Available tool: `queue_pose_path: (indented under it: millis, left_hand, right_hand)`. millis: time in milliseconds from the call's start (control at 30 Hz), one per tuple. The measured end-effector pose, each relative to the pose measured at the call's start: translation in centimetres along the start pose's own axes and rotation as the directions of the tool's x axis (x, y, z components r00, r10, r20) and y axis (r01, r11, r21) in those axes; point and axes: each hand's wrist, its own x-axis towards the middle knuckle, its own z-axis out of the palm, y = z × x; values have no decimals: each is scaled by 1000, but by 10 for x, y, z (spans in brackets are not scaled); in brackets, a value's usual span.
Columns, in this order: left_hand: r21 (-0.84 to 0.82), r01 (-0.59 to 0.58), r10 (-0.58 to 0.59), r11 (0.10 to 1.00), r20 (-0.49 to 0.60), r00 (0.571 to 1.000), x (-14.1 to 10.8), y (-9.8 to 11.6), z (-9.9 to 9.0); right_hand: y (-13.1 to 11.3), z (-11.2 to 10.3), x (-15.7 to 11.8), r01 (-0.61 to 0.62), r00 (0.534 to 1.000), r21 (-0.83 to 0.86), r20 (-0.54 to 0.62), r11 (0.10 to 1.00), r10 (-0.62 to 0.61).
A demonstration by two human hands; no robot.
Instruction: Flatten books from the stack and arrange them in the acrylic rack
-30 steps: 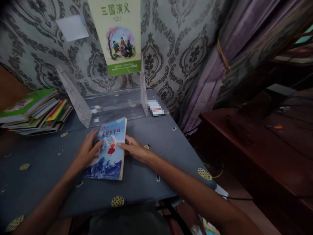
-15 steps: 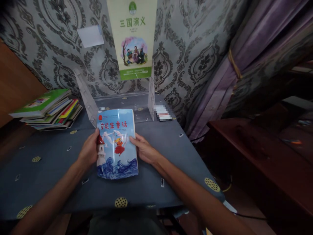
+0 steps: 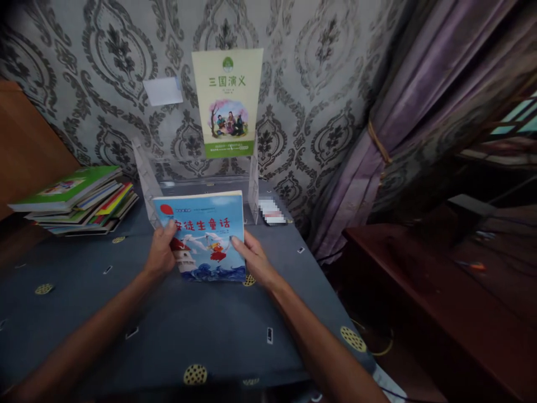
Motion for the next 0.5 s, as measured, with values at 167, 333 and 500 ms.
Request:
queue_pose_path:
  millis: [167,333,500]
  left_hand:
    - [117,124,-131,985,58,990,-10,-9,-11]
    - [202,127,-141,971,60,988,-26,-19,-11]
    - [170,219,-241,961,121,963,-31,-18,-5]
  right_hand:
    - [14,-1,-1,14,995,-17,-98,1000,-16]
    - [21,5,-5,47,980,-78,-191,996,-61]
    - [23,6,-9,40,973,-88,-225,995,-59]
